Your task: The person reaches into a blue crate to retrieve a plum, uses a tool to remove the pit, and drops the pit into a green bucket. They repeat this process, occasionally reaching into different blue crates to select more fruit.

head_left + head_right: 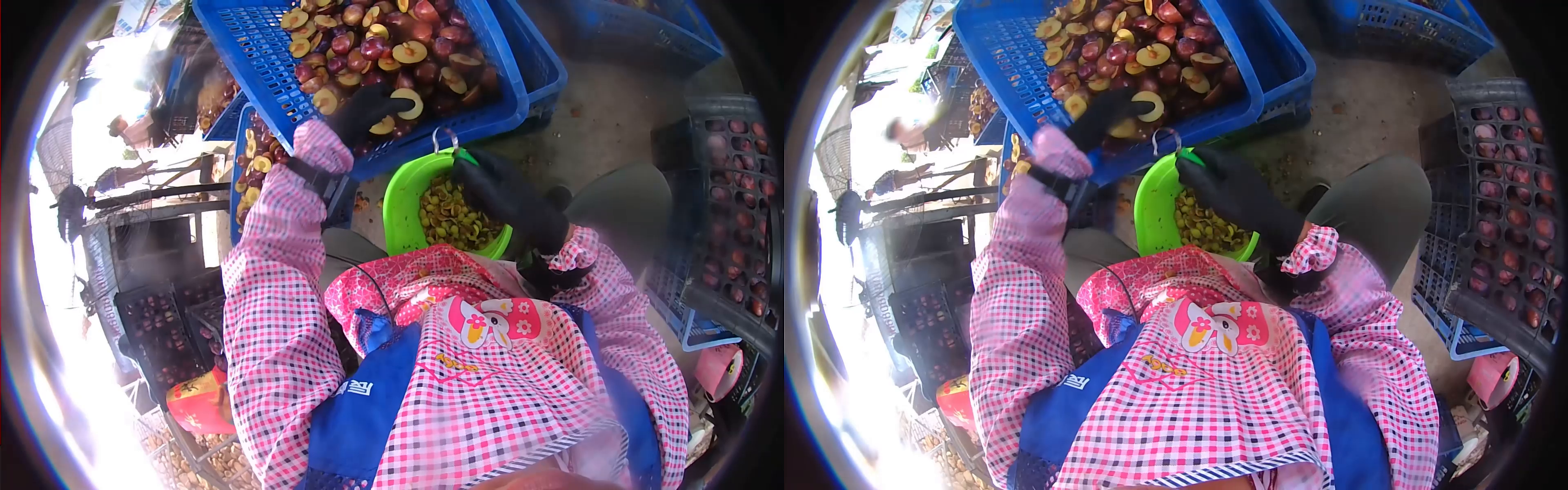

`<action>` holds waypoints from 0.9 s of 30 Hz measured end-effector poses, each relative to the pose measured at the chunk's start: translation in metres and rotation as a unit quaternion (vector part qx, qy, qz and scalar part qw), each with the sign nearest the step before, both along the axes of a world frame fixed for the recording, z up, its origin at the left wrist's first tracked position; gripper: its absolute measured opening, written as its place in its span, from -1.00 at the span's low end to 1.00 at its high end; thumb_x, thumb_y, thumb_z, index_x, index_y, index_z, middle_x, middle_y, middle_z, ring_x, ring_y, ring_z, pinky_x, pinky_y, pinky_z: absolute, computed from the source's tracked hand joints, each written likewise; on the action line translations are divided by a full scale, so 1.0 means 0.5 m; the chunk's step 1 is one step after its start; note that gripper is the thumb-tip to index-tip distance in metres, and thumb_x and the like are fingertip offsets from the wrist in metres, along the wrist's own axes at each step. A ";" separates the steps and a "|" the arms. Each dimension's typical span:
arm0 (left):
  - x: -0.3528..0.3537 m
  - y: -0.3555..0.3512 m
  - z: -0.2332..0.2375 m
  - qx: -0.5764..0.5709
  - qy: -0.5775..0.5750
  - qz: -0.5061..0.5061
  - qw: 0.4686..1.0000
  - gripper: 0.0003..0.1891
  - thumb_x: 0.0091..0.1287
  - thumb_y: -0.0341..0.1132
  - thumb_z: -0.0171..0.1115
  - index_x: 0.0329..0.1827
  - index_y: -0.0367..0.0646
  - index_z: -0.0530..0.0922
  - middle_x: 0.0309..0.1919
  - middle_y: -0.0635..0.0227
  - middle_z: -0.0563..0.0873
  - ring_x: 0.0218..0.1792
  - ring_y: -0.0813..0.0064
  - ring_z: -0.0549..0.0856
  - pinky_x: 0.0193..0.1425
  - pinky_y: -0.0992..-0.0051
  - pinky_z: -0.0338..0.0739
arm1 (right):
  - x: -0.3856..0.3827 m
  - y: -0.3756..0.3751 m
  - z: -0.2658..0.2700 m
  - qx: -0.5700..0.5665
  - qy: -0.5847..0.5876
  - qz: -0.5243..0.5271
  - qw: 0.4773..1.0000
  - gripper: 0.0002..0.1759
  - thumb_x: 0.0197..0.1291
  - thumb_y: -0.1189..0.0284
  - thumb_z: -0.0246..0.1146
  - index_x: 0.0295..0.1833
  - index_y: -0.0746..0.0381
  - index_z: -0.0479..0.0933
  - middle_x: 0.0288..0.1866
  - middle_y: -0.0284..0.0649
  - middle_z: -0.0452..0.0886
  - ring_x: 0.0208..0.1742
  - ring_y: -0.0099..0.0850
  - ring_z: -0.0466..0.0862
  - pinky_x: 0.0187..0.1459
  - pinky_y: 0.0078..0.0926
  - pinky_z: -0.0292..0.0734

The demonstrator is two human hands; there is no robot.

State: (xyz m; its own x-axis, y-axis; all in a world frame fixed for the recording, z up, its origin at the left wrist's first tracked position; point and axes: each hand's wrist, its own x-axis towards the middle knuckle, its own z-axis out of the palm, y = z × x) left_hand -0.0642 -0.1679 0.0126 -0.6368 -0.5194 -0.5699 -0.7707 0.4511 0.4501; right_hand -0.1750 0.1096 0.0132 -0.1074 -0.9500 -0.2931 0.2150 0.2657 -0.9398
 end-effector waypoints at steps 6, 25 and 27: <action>0.059 0.236 0.120 0.264 0.292 0.150 0.907 -0.53 0.40 0.00 0.14 0.10 -0.25 0.51 -0.10 0.34 0.67 -0.13 0.54 0.64 0.00 0.51 0.50 | 0.014 -0.004 -0.002 -0.076 0.132 -0.083 0.985 -0.64 0.35 0.16 0.16 -0.11 0.28 0.57 -0.35 -0.05 0.64 -0.35 -0.17 0.66 -0.29 -0.30 0.48; 0.103 0.344 0.016 0.259 0.465 0.303 0.791 -0.52 0.52 0.08 -0.13 0.02 -0.20 0.50 -0.24 0.32 0.68 -0.24 0.57 0.65 -0.11 0.55 0.56 | 0.084 -0.005 -0.060 -0.171 0.161 -0.067 0.970 -0.58 0.35 0.12 0.15 -0.17 0.32 0.57 -0.45 -0.02 0.61 -0.48 -0.14 0.60 -0.37 -0.23 0.42; 0.098 0.342 0.028 0.255 0.458 0.295 0.799 -0.50 0.53 0.09 -0.15 0.01 -0.21 0.51 -0.27 0.33 0.67 -0.25 0.58 0.65 -0.11 0.56 0.55 | 0.085 -0.008 -0.061 -0.174 0.146 -0.041 0.973 -0.56 0.37 0.09 0.11 -0.25 0.30 0.56 -0.50 -0.12 0.59 -0.56 -0.27 0.57 -0.47 -0.34 0.37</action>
